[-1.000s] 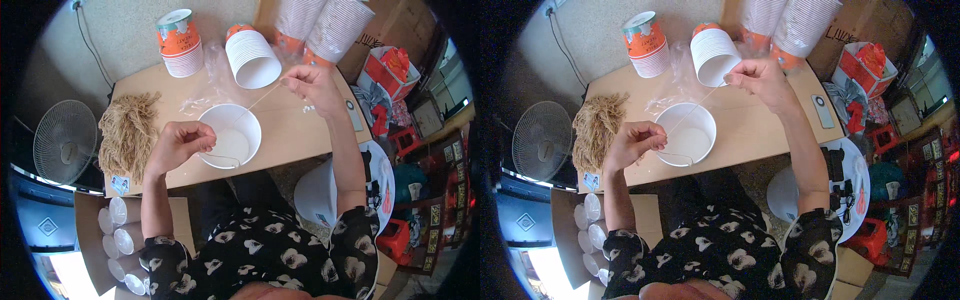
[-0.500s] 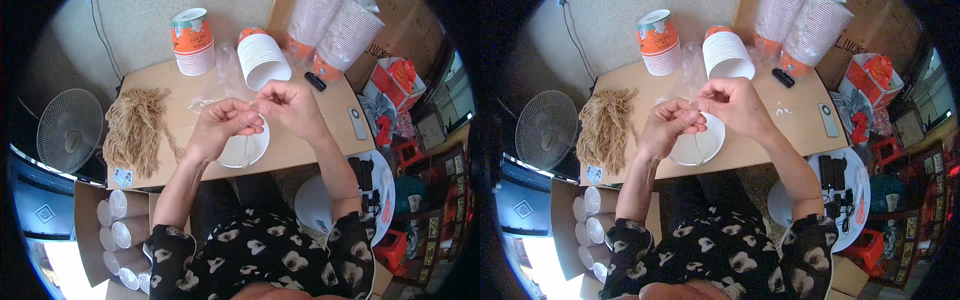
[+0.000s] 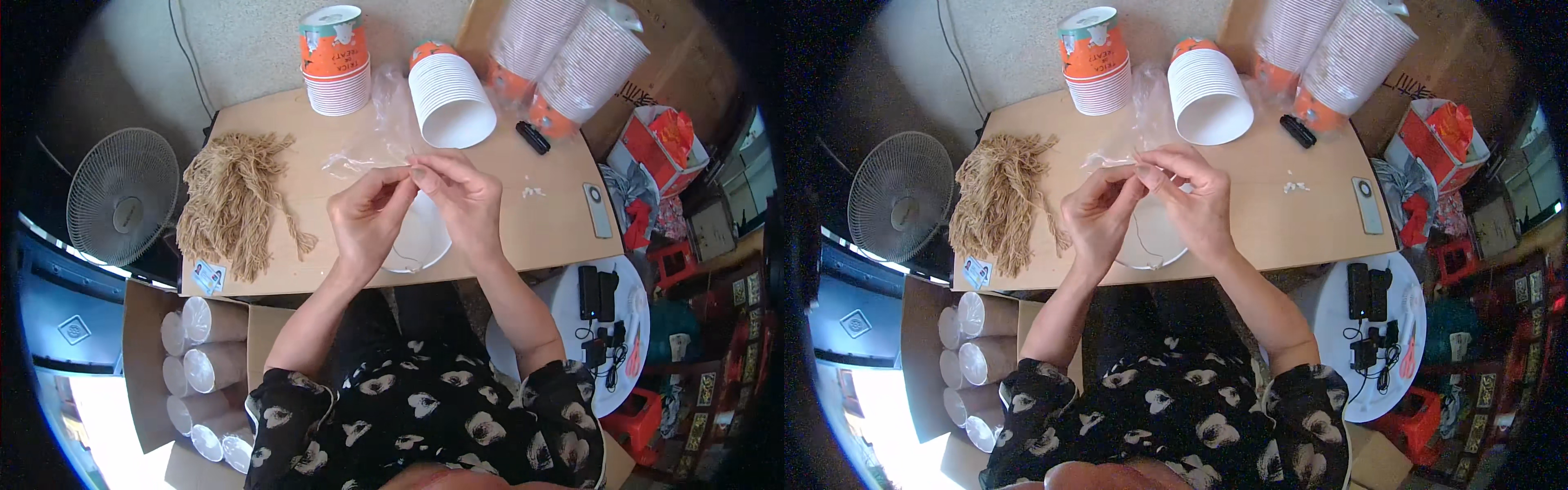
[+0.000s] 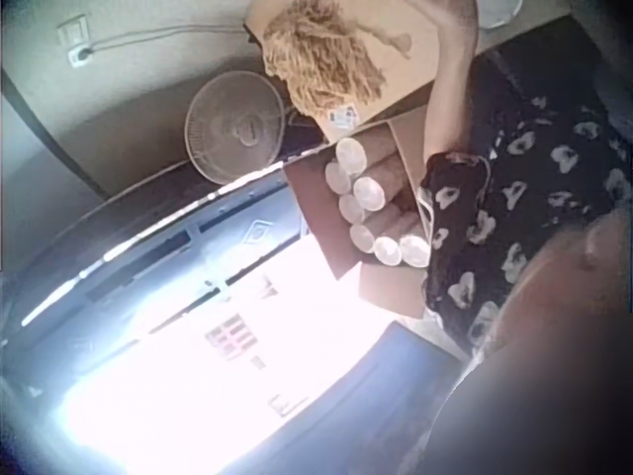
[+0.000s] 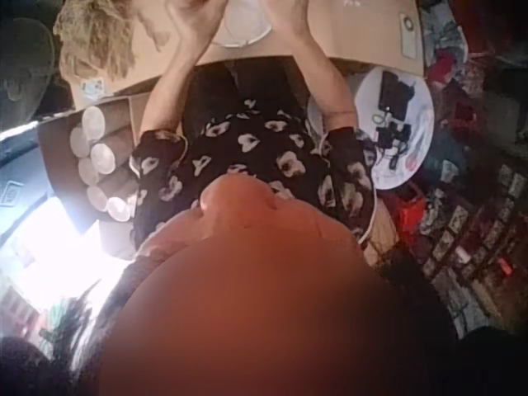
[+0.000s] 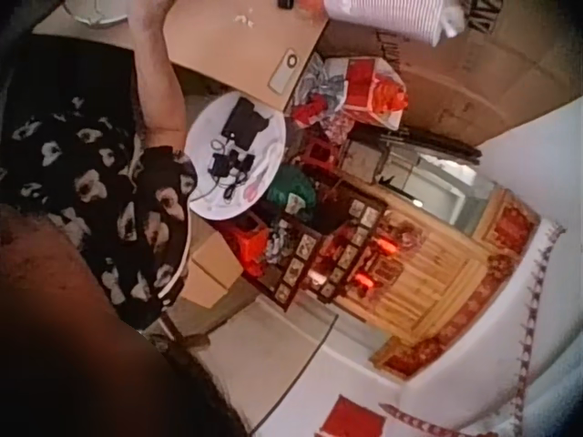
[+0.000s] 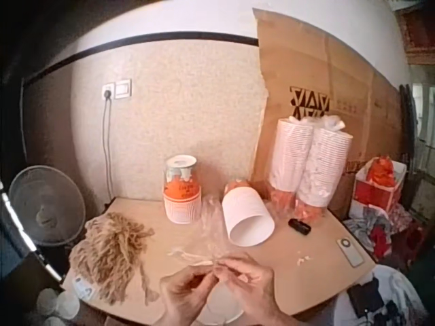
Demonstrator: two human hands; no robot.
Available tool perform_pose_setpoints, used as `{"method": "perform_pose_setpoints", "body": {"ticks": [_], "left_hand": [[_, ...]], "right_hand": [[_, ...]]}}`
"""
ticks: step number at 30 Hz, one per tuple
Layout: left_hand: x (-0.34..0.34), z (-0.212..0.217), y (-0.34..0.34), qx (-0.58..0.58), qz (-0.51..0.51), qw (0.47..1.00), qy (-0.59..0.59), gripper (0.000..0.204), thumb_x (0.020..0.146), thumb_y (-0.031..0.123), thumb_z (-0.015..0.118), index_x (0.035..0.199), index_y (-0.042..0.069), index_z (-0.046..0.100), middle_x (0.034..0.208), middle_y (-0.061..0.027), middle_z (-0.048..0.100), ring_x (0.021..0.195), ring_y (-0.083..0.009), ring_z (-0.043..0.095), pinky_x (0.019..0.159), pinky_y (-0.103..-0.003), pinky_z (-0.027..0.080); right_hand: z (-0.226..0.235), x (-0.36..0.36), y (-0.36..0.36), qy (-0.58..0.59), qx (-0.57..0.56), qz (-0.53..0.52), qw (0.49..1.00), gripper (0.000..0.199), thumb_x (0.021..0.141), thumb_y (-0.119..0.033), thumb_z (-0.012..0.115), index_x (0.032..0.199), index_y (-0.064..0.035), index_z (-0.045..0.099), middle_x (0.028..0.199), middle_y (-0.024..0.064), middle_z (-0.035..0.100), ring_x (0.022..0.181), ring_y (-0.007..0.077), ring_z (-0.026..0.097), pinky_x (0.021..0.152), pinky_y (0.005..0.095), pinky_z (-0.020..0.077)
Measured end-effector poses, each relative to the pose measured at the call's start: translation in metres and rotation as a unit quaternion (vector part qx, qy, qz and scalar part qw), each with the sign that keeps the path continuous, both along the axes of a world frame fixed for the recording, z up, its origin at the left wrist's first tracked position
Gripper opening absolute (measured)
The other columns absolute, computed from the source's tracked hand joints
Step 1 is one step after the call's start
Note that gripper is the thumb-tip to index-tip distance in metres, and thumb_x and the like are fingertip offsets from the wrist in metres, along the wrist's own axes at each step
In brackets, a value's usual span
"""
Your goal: The recorder is attaching thin strings or handles to paper buckets at a workbench.
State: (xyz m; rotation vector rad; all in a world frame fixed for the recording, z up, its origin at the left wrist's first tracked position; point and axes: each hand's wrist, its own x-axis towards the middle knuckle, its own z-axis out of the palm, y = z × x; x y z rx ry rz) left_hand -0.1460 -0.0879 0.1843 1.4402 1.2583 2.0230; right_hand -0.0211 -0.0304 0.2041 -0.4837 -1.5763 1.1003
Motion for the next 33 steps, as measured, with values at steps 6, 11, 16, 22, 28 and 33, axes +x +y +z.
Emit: {"method": "perform_pose_setpoints", "body": {"ticks": [6,11,16,22,28,33], "left_hand": [[-0.010,-0.002,-0.003,-0.057,-0.029,0.997,0.038,0.025,0.086,0.002,0.075,0.111,-0.002,0.070,0.100,-0.0094,0.072,0.089,-0.0125,0.068,0.074,-0.026,0.058],[-0.035,0.015,-0.006,-0.067,-0.108,0.991,0.040,0.039,0.086,0.003,0.074,0.124,0.005,0.066,0.108,-0.0104,0.070,0.096,-0.0132,0.067,0.077,-0.026,0.058],[-0.035,0.014,-0.002,-0.074,-0.110,0.990,0.057,0.018,0.088,0.004,0.072,0.106,0.001,0.072,0.088,-0.0065,0.072,0.080,-0.0093,0.067,0.071,-0.024,0.055],[-0.032,0.008,-0.016,-0.130,-0.058,0.979,0.144,0.011,0.090,0.007,0.071,0.093,-0.004,0.071,0.079,-0.0047,0.071,0.072,-0.0082,0.065,0.067,-0.023,0.053],[-0.032,0.003,-0.019,-0.136,-0.039,0.971,0.192,0.018,0.092,0.014,0.071,0.092,-0.004,0.071,0.075,-0.0054,0.069,0.070,-0.0088,0.064,0.065,-0.025,0.053],[-0.049,-0.002,-0.008,-0.192,0.010,0.962,0.194,0.024,0.090,0.020,0.074,0.095,-0.003,0.072,0.078,-0.0102,0.072,0.071,-0.0151,0.068,0.067,-0.029,0.054]], "right_hand": [[-0.007,0.003,0.008,-0.012,0.013,0.010,1.000,0.012,0.090,-0.007,0.071,0.099,0.0000,0.073,0.100,0.0061,0.067,0.088,0.0105,0.061,0.073,0.0239,0.0478],[0.005,0.017,0.004,-0.116,0.076,-0.001,0.990,0.013,0.090,-0.001,0.068,0.102,0.0037,0.071,0.102,0.0070,0.069,0.095,0.0116,0.063,0.085,0.0247,0.0504],[0.009,0.021,0.000,-0.199,0.024,0.020,0.980,0.011,0.091,-0.003,0.066,0.100,0.0033,0.069,0.093,0.0032,0.070,0.090,0.0099,0.065,0.083,0.0253,0.0513],[-0.005,0.027,-0.001,-0.135,-0.127,0.129,0.974,0.011,0.094,-0.004,0.064,0.102,0.0029,0.063,0.081,-0.0002,0.064,0.073,0.0005,0.055,0.063,0.0183,0.0450],[-0.021,0.031,0.001,-0.158,-0.048,0.093,0.982,0.009,0.092,-0.004,0.069,0.097,0.0024,0.068,0.074,-0.0078,0.056,0.063,-0.0013,0.042,0.055,0.0168,0.0340],[-0.026,0.026,0.014,-0.131,-0.071,0.096,0.984,0.008,0.090,-0.004,0.070,0.096,0.0020,0.070,0.071,-0.0089,0.053,0.062,-0.0013,0.040,0.054,0.0175,0.0319]]}}
